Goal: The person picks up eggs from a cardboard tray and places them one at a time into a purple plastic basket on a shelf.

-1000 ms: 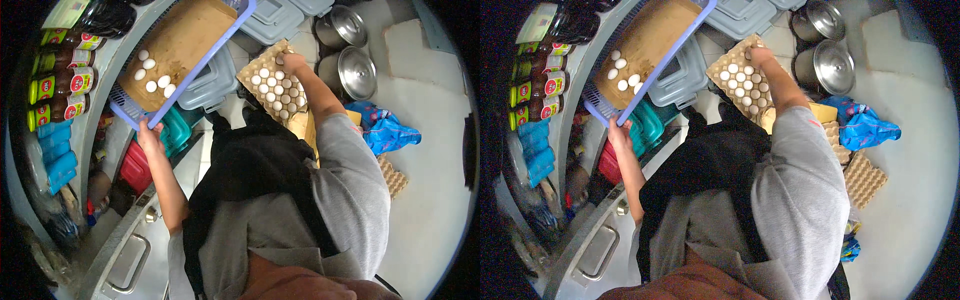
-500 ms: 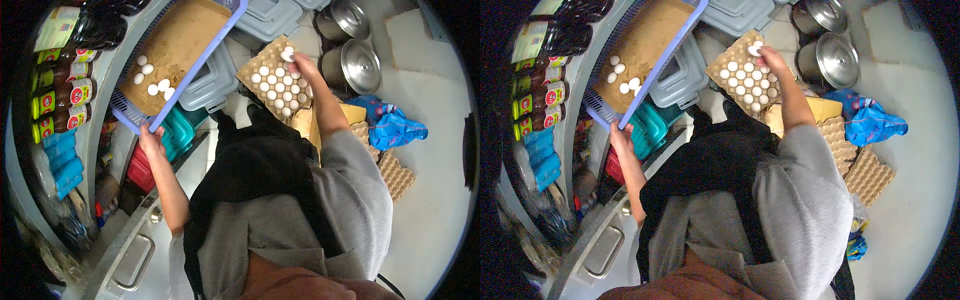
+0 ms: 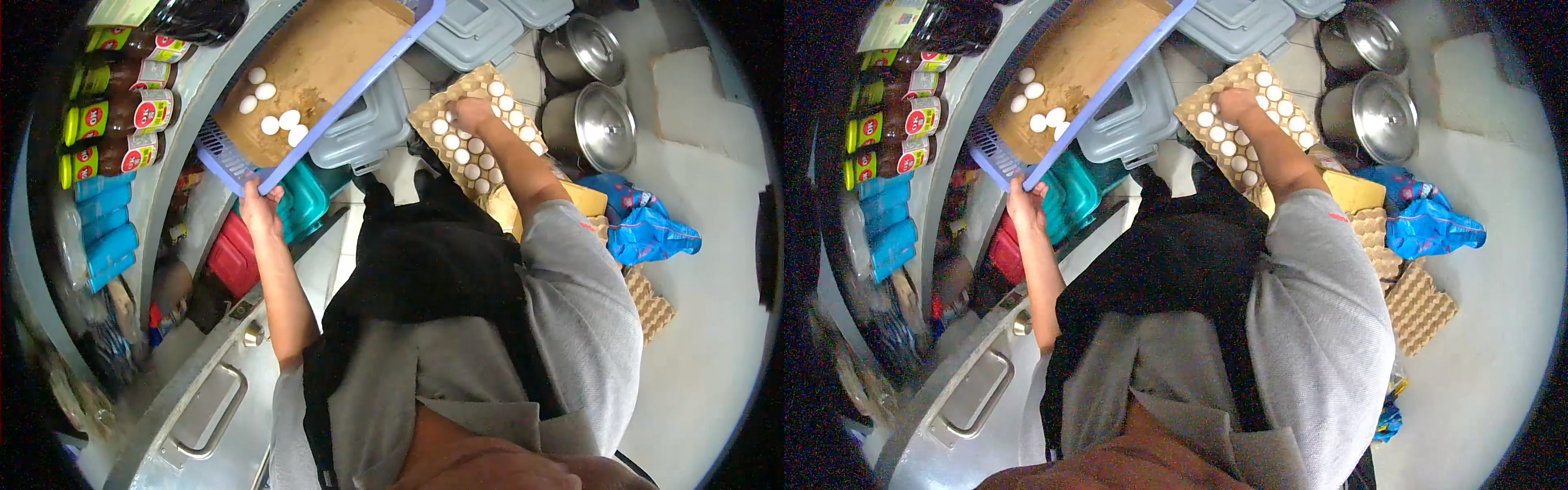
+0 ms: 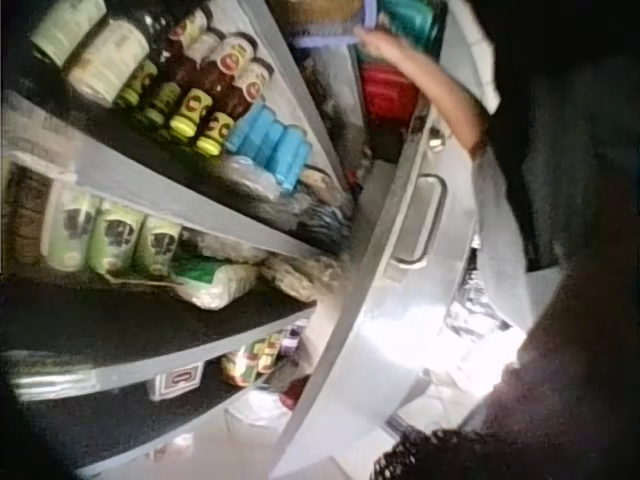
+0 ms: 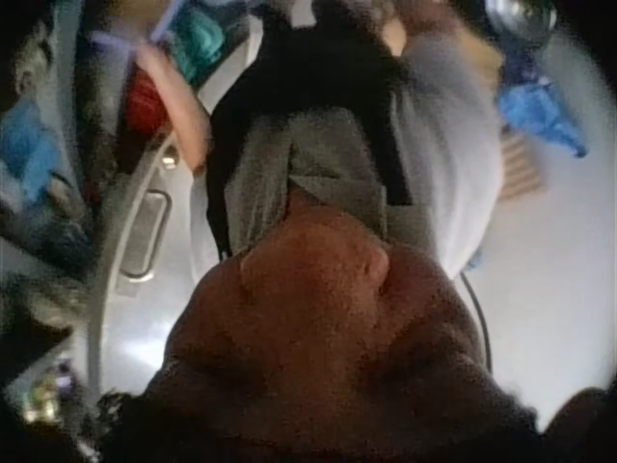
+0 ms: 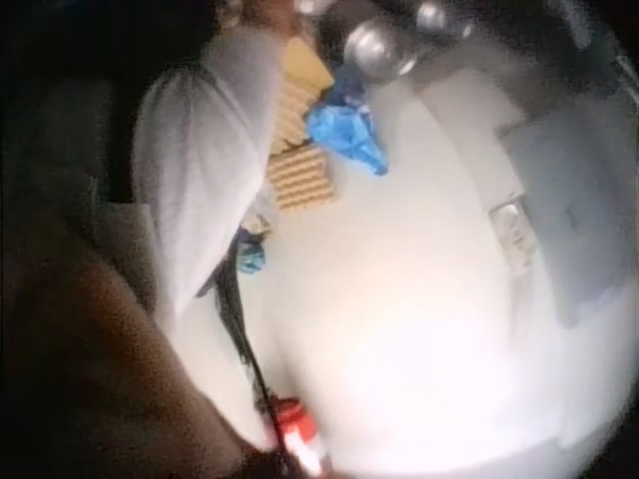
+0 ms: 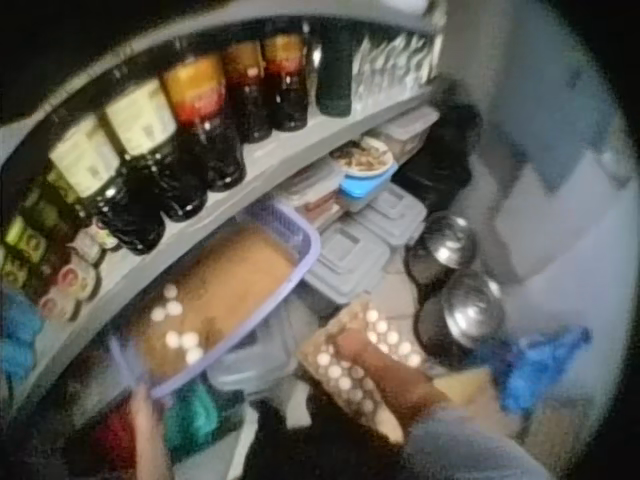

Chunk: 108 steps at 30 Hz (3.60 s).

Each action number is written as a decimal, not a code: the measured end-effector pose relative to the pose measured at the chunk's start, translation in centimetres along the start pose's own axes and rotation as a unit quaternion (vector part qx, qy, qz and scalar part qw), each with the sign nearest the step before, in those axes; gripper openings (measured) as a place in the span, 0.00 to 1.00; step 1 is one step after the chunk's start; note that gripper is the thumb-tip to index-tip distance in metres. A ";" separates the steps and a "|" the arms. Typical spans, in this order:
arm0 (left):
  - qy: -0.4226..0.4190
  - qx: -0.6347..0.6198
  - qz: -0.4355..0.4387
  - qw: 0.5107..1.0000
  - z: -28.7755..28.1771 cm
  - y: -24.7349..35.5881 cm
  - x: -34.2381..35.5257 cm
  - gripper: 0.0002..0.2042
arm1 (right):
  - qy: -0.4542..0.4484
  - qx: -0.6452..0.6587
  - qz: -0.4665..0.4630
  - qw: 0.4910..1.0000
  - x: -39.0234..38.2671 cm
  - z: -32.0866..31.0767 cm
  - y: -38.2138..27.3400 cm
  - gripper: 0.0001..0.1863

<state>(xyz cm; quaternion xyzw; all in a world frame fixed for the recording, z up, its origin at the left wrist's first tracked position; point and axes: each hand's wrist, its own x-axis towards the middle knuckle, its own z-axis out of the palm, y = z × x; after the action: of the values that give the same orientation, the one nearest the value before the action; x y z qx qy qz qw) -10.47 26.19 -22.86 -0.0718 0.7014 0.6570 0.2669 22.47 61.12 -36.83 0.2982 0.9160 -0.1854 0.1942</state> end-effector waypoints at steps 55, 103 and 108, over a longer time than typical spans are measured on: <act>-0.028 -0.010 0.005 1.000 -0.4 -0.3 0.2 0.15 | -0.010 0.052 0.054 0.997 -1.8 -0.2 -5.0 0.17; 0.013 -0.050 0.032 0.998 1.0 0.5 -1.9 0.12 | 0.231 0.346 -0.191 0.889 -2.2 -23.2 -14.2 0.22; -0.013 -0.054 0.039 0.998 1.7 0.6 -1.5 0.14 | 0.088 0.072 -0.278 0.954 11.8 -21.0 -22.6 0.28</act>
<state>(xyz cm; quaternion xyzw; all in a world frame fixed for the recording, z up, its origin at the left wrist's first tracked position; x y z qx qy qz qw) -8.96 27.56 -21.63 -0.0506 0.6640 0.7043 0.2460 -5.45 59.25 -19.31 0.0605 0.9604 -0.2703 0.0314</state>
